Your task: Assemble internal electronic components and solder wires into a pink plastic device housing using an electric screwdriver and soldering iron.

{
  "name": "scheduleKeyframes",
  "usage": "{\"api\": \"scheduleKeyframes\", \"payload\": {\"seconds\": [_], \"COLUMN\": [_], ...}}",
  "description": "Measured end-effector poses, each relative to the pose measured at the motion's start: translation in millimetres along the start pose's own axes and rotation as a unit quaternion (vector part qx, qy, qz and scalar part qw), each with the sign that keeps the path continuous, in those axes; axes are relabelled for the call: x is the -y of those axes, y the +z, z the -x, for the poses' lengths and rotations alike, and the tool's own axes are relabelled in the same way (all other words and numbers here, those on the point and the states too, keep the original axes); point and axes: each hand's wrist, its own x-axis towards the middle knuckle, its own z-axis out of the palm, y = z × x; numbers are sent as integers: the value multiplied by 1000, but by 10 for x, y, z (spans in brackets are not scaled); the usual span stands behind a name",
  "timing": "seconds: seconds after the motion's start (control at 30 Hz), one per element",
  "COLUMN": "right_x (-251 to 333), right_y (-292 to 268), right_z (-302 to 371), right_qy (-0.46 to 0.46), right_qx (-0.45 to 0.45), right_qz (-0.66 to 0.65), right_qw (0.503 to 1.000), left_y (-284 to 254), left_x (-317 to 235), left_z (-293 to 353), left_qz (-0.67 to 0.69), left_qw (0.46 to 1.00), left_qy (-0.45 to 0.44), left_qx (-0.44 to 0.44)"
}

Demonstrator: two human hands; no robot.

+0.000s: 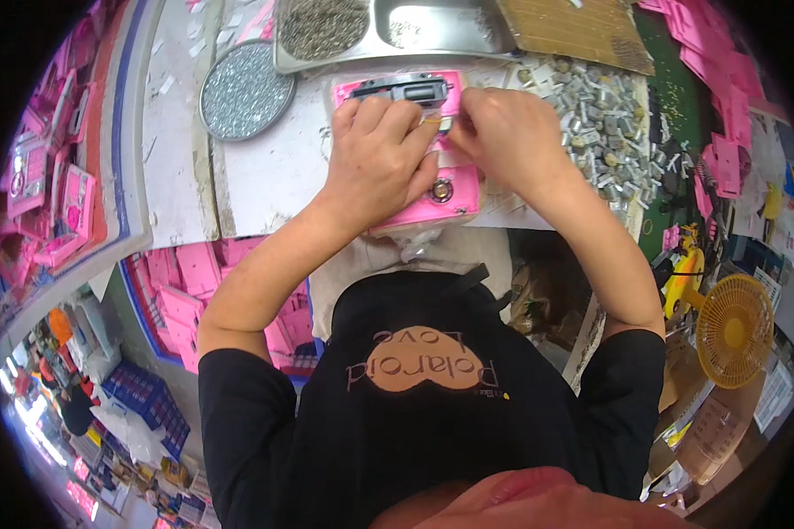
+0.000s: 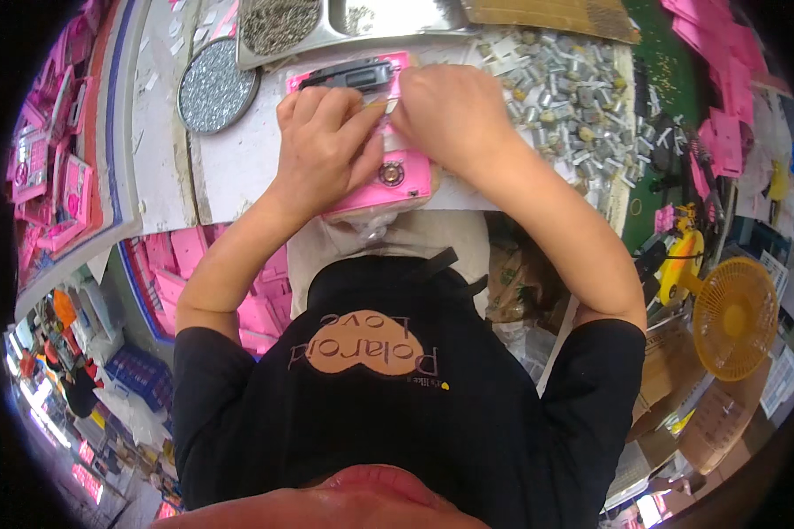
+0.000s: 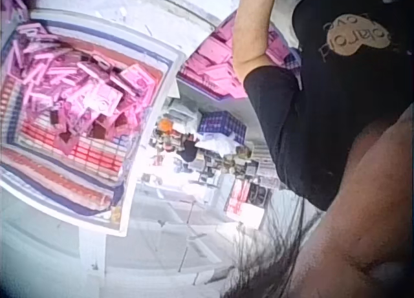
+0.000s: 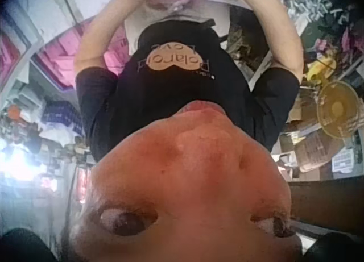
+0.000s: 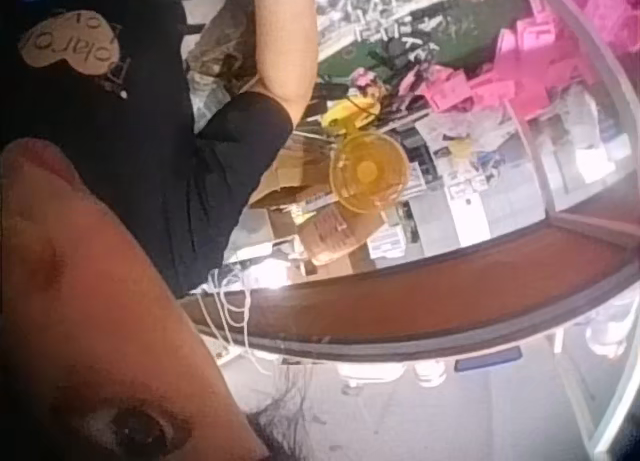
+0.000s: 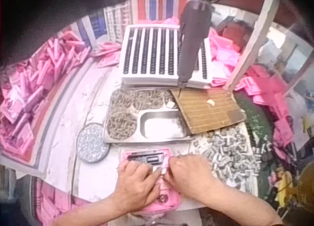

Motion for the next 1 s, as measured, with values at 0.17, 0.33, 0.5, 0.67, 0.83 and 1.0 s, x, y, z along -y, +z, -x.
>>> {"api": "scheduleKeyframes", "payload": {"seconds": [0.17,0.33,0.5,0.67,0.83,1.0], "right_x": [-108,159,22,-278,-267,-213], "right_y": [-140,-116,-76,-32,90,100], "right_z": [-222,-185,57,93,36,18], "right_qy": [18,-62,18,219,217,219], "right_qx": [127,122,33,72,101,111], "right_qz": [-64,71,-81,-405,-411,-380], "right_qw": [990,988,996,885,880,892], "left_y": [20,-5,36,40,27,-122], "left_x": [34,17,24,46,92,292], "left_z": [10,22,51,44,83,-58], "left_qz": [-20,-10,10,30,62,96], "left_qw": [1000,1000,1000,999,997,995], "left_qy": [13,5,-7,-14,4,14], "left_qx": [1,20,-2,-14,-45,-27]}}
